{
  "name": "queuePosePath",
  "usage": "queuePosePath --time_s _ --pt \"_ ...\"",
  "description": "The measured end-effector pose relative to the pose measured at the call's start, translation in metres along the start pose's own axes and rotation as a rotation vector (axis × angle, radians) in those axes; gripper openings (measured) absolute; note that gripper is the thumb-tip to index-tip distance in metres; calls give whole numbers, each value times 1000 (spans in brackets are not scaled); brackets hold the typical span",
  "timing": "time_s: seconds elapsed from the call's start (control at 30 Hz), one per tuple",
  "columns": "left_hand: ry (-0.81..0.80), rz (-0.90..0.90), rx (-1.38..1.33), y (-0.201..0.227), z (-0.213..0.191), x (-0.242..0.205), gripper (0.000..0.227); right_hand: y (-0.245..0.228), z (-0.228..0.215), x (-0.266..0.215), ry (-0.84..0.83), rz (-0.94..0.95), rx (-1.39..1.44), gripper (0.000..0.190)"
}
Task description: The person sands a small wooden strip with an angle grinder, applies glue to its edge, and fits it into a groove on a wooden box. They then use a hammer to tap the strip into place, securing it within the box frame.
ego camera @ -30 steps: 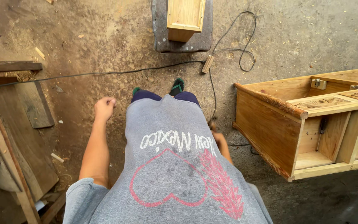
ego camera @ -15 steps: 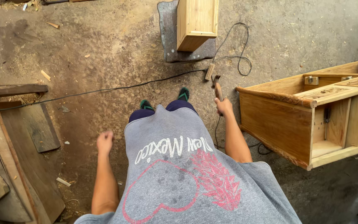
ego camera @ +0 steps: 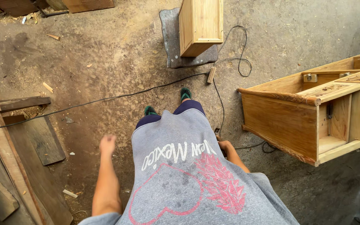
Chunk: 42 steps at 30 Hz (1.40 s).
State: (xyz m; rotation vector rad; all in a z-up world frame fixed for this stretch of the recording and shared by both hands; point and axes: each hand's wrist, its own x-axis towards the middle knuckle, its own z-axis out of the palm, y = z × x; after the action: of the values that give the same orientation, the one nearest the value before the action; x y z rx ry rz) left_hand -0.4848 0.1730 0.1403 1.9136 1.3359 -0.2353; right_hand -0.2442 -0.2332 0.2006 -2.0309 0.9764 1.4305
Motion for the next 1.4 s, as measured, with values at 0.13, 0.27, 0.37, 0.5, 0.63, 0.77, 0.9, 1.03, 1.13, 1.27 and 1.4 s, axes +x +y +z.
queuePosePath --time_s 0.13,0.27,0.37,0.5,0.63,0.77,0.9,1.03,1.13,1.27,1.4 --pt "26 449 -47 98 22 102 30 -11 -17 5 -5 25 103 52" --pt "-55 623 -7 236 60 171 33 -31 -46 43 1 47 221 55" --pt "-151 735 249 345 112 189 35 -51 -68 79 11 15 261 55" --pt "-172 1171 574 459 195 199 25 -78 -107 134 -33 5 229 52" --pt "-271 1409 958 528 268 210 18 -91 -148 183 -88 -7 256 45" --pt "-220 1617 1342 583 331 232 33 -98 -183 214 -115 -33 270 43" --pt "-487 1427 1915 608 375 266 57 -103 -207 224 -56 -57 330 40" --pt "-603 1437 1973 608 410 295 35 -103 -225 222 -11 -103 307 49" --pt "-727 1366 1956 605 423 307 34 -99 -225 217 -39 -16 397 47" --pt "-887 1377 1905 610 419 308 43 -96 -221 217 -160 106 462 48" --pt "-969 1442 1844 610 394 305 58 -84 -216 216 -204 160 412 49"
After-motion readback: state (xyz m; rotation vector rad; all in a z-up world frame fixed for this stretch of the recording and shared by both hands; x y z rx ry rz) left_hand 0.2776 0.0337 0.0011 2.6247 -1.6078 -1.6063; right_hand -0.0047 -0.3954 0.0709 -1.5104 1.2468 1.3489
